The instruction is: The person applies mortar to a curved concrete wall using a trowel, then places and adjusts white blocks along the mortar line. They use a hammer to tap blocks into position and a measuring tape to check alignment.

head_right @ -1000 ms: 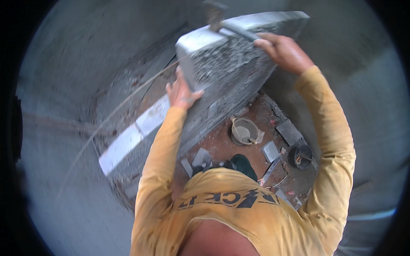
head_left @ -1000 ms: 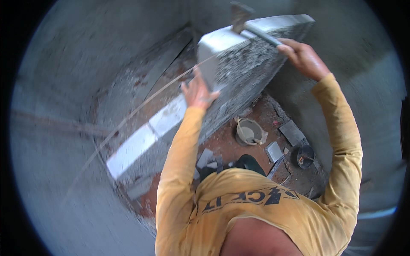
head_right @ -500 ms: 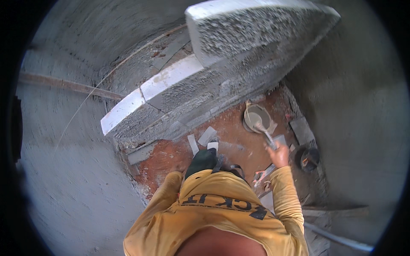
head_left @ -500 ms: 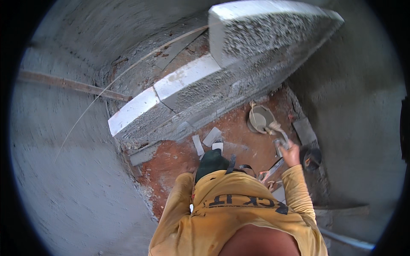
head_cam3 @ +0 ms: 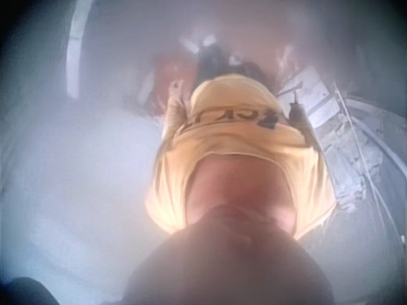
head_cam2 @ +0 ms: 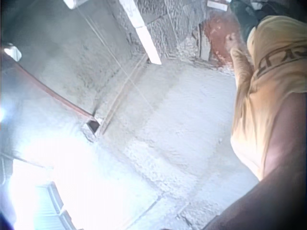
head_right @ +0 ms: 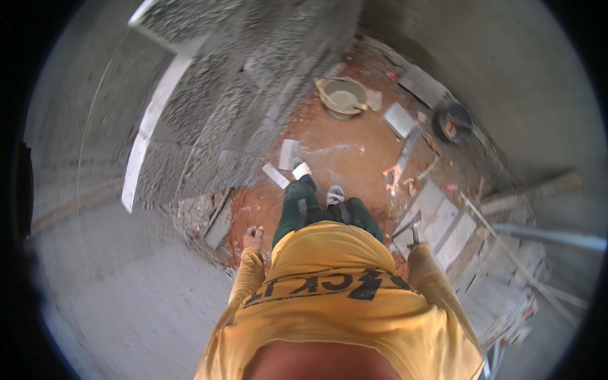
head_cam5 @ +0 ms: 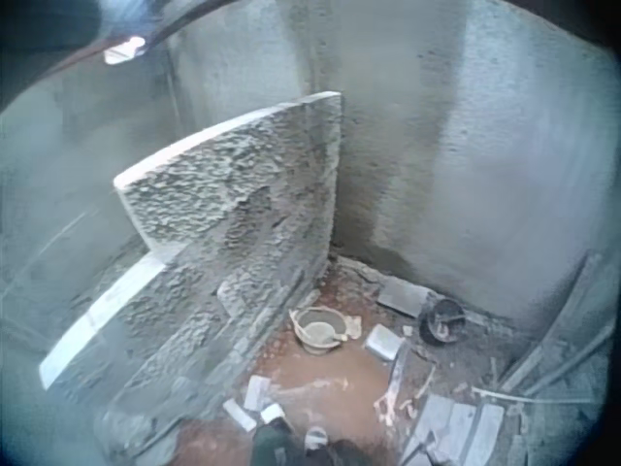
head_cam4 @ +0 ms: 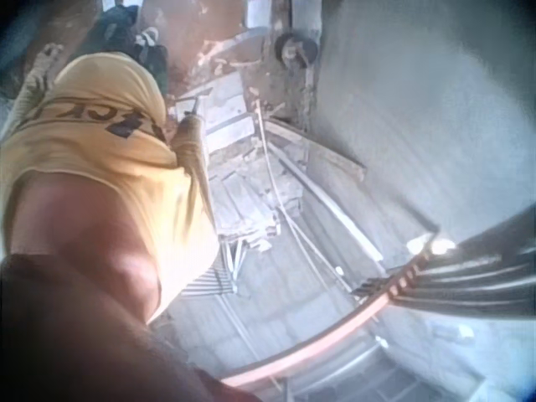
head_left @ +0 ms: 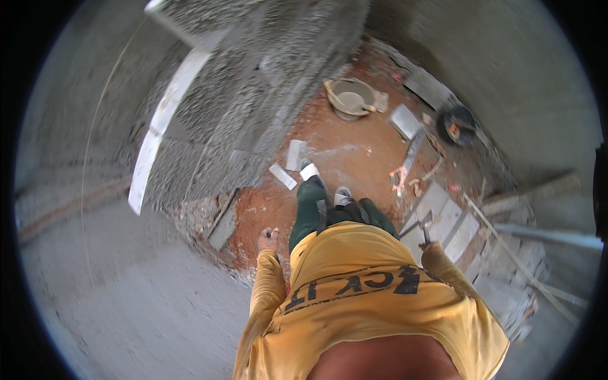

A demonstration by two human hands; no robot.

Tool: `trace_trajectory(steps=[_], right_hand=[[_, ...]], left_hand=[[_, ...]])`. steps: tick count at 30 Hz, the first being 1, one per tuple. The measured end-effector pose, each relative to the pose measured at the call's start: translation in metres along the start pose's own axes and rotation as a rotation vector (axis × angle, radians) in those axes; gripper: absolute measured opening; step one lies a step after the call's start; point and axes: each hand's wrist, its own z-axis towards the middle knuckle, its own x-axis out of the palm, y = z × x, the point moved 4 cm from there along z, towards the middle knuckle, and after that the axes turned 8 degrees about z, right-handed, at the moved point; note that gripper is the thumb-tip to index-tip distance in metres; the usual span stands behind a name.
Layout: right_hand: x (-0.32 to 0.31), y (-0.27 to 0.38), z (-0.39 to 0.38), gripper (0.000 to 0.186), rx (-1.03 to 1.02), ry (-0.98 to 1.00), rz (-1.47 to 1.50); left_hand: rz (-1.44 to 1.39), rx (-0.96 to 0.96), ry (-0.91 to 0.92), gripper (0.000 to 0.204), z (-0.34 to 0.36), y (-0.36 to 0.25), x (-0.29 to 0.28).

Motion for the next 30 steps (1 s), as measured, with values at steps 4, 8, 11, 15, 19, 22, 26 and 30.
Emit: trace_trajectory(steps=[4, 8, 11, 15, 19, 22, 26, 30], right_hand=[[0.013, 0.015, -0.028, 0.045, -0.037, -0.107, -0.012], [0.03, 0.046, -0.097, 0.052, -0.01, -0.104, 0.341], [0.047, 0.049, -0.146, 0.051, 0.035, -0.059, 0.319], [0.098, 0.035, -0.175, 0.048, 0.019, 0.096, 0.176], [0.168, 0.007, -0.178, 0.045, 0.016, 0.211, 0.016], [0.209, -0.001, -0.169, 0.045, 0.026, 0.197, -0.047], [0.235, -0.004, -0.163, 0.046, 0.015, 0.11, -0.109], [0.233, 0.009, -0.147, 0.046, -0.1, -0.073, -0.246]], left_hand=[[-0.076, 0.17, 0.134, 0.053, 0.011, -0.016, -0.006], [0.045, 0.259, 0.273, 0.042, 0.032, -0.012, -0.02], [0.03, 0.196, 0.343, 0.032, 0.058, 0.0, -0.024], [0.112, 0.27, 0.284, 0.025, 0.104, -0.011, -0.045], [-0.074, 0.431, 0.219, 0.023, 0.126, -0.045, -0.08], [-0.265, 0.549, 0.153, 0.028, 0.132, -0.044, -0.105], [-0.032, 0.435, 0.228, 0.026, 0.156, 0.025, -0.111], [0.278, 0.056, 0.337, 0.04, 0.173, 0.133, -0.096]])
